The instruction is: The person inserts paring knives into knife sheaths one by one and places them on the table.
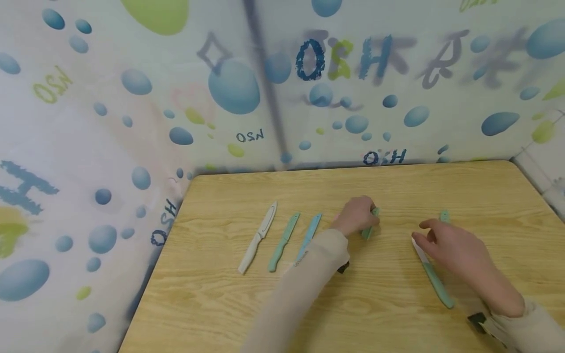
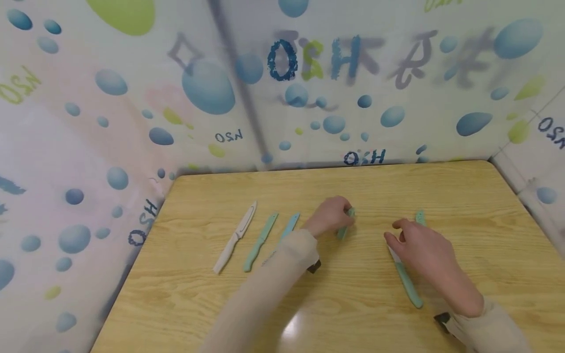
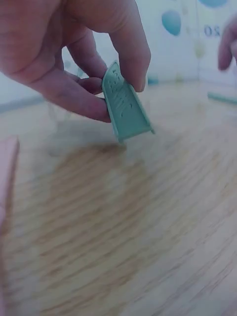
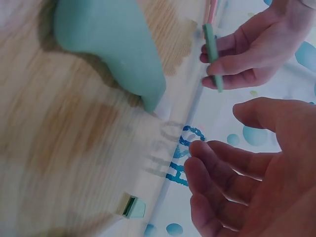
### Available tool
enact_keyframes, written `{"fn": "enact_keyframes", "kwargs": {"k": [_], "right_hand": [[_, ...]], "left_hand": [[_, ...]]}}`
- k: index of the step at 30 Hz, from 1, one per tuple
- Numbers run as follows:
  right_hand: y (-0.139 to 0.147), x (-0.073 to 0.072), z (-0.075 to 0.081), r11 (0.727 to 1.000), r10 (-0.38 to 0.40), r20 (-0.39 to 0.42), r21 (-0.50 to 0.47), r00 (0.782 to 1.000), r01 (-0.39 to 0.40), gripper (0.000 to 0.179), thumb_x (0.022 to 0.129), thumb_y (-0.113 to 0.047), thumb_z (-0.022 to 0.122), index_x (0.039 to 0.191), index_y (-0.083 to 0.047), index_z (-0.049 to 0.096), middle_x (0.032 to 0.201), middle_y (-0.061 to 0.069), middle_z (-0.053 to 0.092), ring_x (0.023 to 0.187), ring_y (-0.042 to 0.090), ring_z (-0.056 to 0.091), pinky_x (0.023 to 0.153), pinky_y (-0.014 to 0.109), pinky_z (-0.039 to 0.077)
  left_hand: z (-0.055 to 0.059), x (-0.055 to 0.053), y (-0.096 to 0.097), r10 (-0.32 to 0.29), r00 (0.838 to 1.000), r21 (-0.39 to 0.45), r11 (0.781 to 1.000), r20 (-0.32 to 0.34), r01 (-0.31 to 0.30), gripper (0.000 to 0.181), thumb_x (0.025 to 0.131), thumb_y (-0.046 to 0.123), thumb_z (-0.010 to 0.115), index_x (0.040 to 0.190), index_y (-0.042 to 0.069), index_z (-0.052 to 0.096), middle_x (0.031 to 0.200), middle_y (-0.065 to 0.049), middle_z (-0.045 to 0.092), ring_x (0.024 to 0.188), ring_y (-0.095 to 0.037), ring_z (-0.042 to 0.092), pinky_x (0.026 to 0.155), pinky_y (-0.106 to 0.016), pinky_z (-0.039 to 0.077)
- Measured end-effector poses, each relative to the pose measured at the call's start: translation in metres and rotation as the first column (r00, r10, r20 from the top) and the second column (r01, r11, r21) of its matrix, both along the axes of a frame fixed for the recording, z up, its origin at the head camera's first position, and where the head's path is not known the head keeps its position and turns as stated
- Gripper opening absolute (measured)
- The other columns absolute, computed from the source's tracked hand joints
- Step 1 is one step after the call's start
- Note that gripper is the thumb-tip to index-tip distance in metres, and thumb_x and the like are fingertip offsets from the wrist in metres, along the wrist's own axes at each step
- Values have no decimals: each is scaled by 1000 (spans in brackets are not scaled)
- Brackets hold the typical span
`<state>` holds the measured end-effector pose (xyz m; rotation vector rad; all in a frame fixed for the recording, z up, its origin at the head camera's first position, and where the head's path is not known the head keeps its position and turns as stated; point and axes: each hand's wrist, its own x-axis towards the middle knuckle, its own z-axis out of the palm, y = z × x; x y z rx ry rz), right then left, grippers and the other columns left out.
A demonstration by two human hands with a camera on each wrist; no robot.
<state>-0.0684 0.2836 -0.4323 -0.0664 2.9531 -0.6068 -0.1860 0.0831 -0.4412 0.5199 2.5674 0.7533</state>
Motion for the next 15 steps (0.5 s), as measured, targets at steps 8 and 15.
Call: {"fn": "enact_keyframes", "kwargs": {"k": [8, 15], "right_hand": [[3, 9, -5, 1000, -1, 71, -4, 998, 1, 63, 106, -48, 55, 129, 10, 61, 95, 10, 72, 77, 23, 67, 57, 44, 54], [4, 19, -15, 999, 20, 101, 27, 995, -23, 56, 104, -42, 59, 119, 12, 62, 78, 1, 59, 67, 17, 54, 56, 38, 47]], "left_hand": [[20, 10, -24, 21, 1000, 241, 970, 21, -26, 24, 98, 18, 73, 120, 9, 73, 93, 6, 69, 76, -7, 61, 67, -21, 52], [24, 19, -47, 114, 992, 430, 894, 60, -129, 33, 98, 22, 73, 129, 10, 71, 100, 8, 71, 89, -2, 63, 74, -21, 54]]}}
